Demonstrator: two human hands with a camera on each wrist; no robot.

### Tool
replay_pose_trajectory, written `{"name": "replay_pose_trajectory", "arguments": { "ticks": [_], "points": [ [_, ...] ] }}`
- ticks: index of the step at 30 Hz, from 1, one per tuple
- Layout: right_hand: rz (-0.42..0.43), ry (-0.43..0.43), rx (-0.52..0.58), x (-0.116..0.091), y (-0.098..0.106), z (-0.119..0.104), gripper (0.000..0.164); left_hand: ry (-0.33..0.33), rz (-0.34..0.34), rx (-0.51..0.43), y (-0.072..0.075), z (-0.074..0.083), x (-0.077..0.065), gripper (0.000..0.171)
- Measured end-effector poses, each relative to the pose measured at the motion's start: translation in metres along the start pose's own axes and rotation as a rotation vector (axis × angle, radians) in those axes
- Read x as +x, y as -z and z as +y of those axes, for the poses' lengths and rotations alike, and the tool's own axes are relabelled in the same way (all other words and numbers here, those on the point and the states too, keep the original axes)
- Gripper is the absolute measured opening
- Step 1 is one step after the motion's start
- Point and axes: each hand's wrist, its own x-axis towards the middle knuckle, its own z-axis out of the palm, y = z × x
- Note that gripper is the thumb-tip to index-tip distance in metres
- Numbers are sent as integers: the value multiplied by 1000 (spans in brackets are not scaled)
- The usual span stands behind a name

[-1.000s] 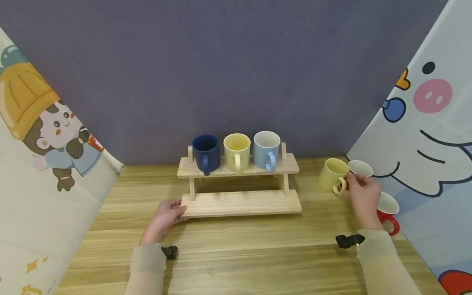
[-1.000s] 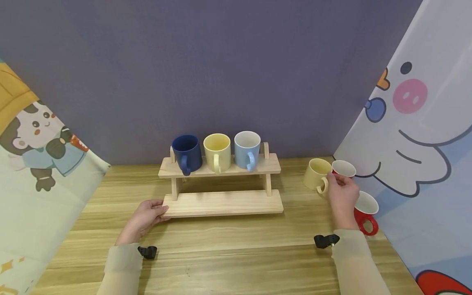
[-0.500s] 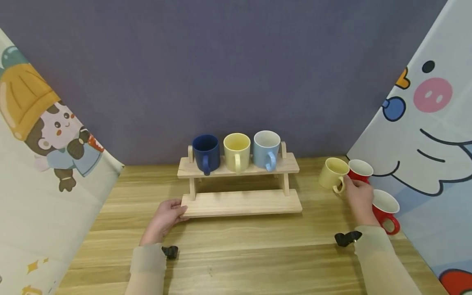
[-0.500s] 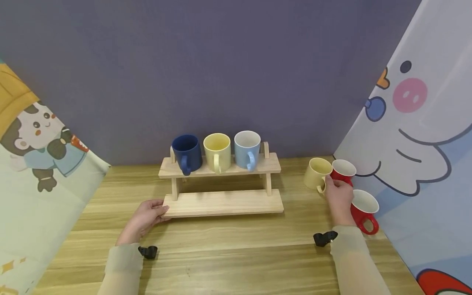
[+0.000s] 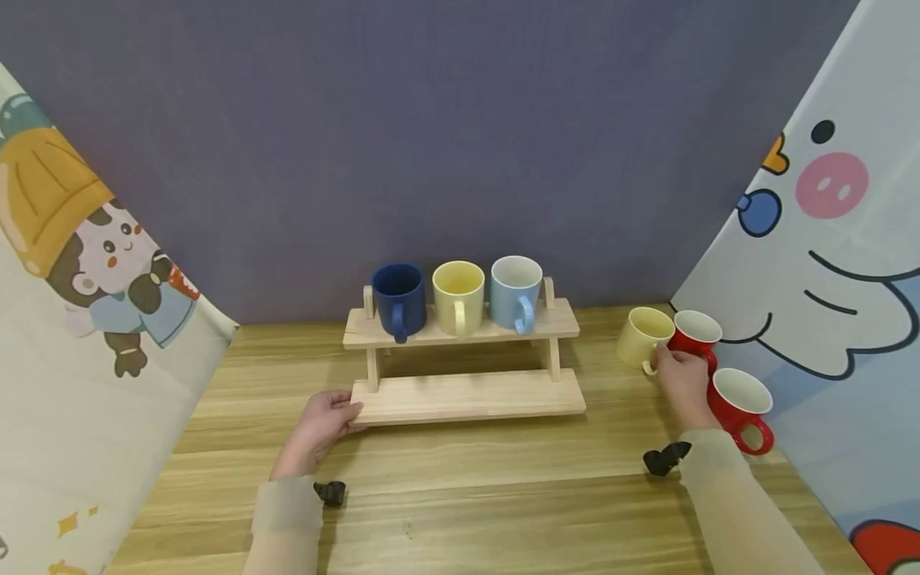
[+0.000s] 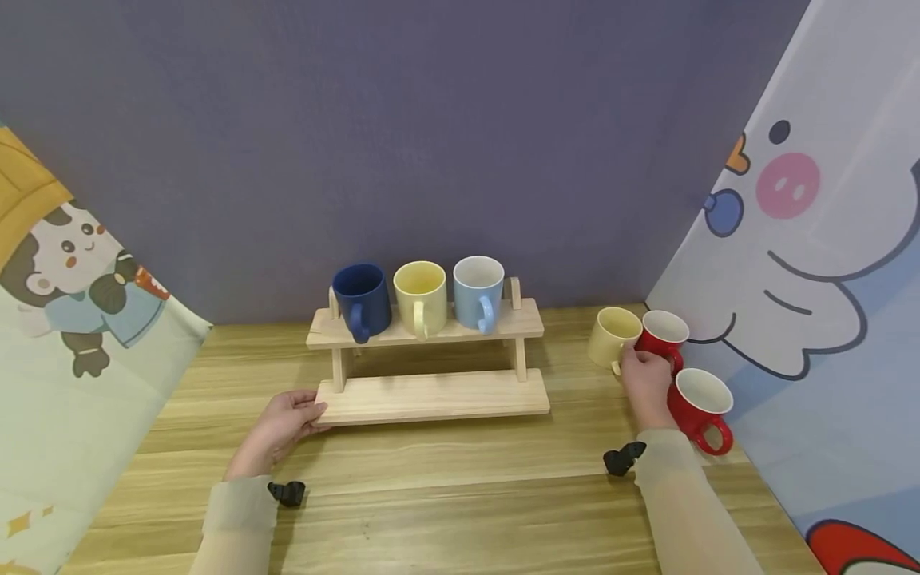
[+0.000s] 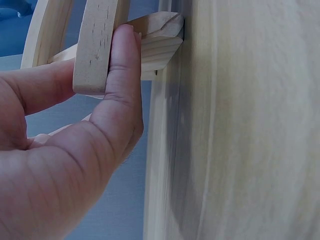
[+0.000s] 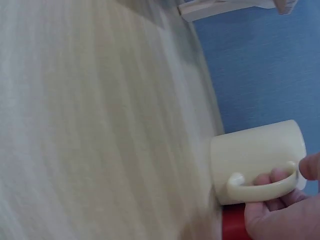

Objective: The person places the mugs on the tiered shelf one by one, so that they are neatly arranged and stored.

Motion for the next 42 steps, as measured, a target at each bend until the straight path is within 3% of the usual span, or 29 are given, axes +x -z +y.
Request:
{"name": "replay_pose_trajectory", "arguments": {
  "ticks": [6,13,16,20,27,33,42],
  "points": [
    [-30,12,43,1,-4,4,55,-2,-4,-1,0,0,-1,49],
    [-111,-52,314,1,-6,6,51,-6,-6,-1,-1,3,-1,50],
    [-135,-59,354,0,-6,7,49,-1,-7,-2,0,3,-1,51],
    [-123,-43,310,-4,-7,8,49,-5,-1,-18,-2,4,1,48],
    [-97,-39,429,-11,-9,1,42,-8,4,-17,-4,4,2,46],
    [-35,24,519,-20,-9,-12,34,-8,13,-19,-3,2,3,43],
    [-30,92,542,-54,-4,-44,34,-12,20,-20,-1,1,3,42]
  ]
}}
